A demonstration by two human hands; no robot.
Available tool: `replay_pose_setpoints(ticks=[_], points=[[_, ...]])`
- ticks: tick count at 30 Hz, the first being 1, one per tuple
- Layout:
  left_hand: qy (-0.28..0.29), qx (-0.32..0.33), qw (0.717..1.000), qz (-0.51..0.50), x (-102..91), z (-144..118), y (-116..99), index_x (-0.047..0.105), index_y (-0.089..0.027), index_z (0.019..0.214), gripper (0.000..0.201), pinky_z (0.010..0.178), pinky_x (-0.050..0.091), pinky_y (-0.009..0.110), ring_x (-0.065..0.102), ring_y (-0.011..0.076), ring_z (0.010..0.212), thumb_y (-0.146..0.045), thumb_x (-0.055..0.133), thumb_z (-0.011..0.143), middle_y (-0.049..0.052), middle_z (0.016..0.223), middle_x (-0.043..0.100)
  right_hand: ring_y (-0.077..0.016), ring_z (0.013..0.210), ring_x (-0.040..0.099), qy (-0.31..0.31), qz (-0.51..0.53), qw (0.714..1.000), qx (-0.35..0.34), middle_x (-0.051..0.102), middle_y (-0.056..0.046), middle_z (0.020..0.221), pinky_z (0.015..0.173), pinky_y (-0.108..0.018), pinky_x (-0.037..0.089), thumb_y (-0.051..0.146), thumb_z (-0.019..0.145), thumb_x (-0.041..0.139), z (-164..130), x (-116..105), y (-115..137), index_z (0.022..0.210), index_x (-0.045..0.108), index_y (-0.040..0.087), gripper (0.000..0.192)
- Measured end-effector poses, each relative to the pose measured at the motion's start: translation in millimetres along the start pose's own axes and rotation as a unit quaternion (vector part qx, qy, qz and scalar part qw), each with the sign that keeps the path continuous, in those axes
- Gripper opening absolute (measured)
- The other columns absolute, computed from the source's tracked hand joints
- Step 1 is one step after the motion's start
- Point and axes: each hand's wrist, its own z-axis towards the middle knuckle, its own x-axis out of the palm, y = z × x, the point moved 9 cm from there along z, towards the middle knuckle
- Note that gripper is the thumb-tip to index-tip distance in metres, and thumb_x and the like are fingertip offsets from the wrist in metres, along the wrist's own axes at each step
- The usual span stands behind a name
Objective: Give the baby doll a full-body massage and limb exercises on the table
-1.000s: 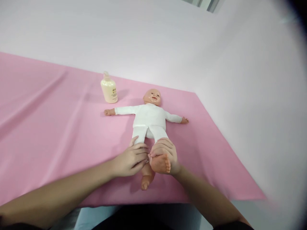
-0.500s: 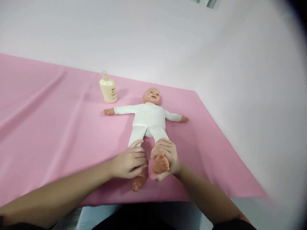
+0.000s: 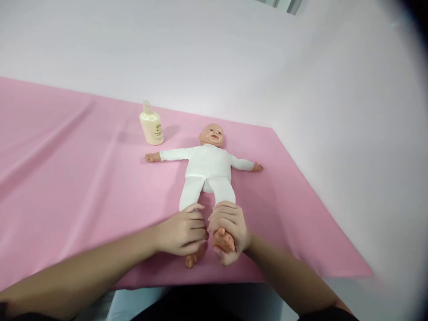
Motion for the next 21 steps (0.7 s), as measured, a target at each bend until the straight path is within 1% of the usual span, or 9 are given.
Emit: replay_pose_setpoints(ticks=[5,11,13,16,18,21], points=[[0.021,0.029,0.999,-0.002,5.6,3.0,-7.2,0.06,-0.019,0.083,0.017,0.096,0.037,0.04,0.055,0.018,0.082,-0.02,0.043,0.087,0.004,0.077,0.063,-0.0153,0.059,0.062,-0.001,0.009,1.0,-0.005,0.059,0.003,0.058,0.068,-0.031,0.051,0.039,0.076,0.049,3.0,-1.6,3.2,0.08,0.05,0.024,0.016],[0.019,0.025,0.999,-0.012,8.1,1.7,-5.2,0.061,-0.021,0.091,0.02,0.093,0.04,0.04,0.055,0.0194,0.087,-0.026,0.043,0.089,0.006,0.084,0.063,-0.0153,0.063,0.064,0.014,0.013,1.0,-0.023,0.061,0.002,0.061,0.072,-0.031,0.051,0.039,0.08,0.048,1.7,1.6,5.5,0.089,0.052,0.024,0.018],[0.018,0.026,0.999,-0.01,8.4,0.6,-4.6,0.062,-0.022,0.093,0.02,0.093,0.04,0.041,0.055,0.0196,0.087,-0.027,0.043,0.09,0.006,0.085,0.063,-0.0153,0.063,0.064,0.018,0.013,1.0,-0.021,0.062,0.001,0.062,0.075,-0.031,0.051,0.039,0.081,0.046,1.1,1.8,5.2,0.093,0.053,0.023,0.021],[0.018,0.025,1.0,-0.004,8.3,0.0,-4.2,0.062,-0.022,0.093,0.019,0.093,0.041,0.041,0.054,0.0196,0.087,-0.027,0.044,0.089,0.006,0.087,0.063,-0.0164,0.066,0.065,0.027,0.01,0.999,-0.023,0.064,-0.001,0.066,0.079,-0.034,0.051,0.039,0.084,0.043,0.6,2.2,6.5,0.104,0.055,0.02,0.03],[0.014,0.026,1.0,-0.001,7.3,0.4,-4.6,0.062,-0.021,0.093,0.019,0.092,0.041,0.041,0.053,0.0196,0.086,-0.026,0.044,0.089,0.006,0.087,0.063,-0.0173,0.069,0.065,0.028,0.012,0.999,-0.029,0.066,-0.002,0.068,0.079,-0.035,0.051,0.037,0.086,0.039,0.2,2.0,8.0,0.112,0.054,0.018,0.035],[0.007,0.033,0.999,-0.001,6.0,1.0,-5.8,0.062,-0.02,0.091,0.018,0.094,0.041,0.041,0.053,0.0196,0.088,-0.024,0.044,0.088,0.006,0.087,0.063,-0.018,0.069,0.065,0.027,0.009,0.999,-0.036,0.066,-0.004,0.069,0.077,-0.035,0.052,0.035,0.088,0.036,-0.6,1.8,9.1,0.118,0.053,0.016,0.039]])
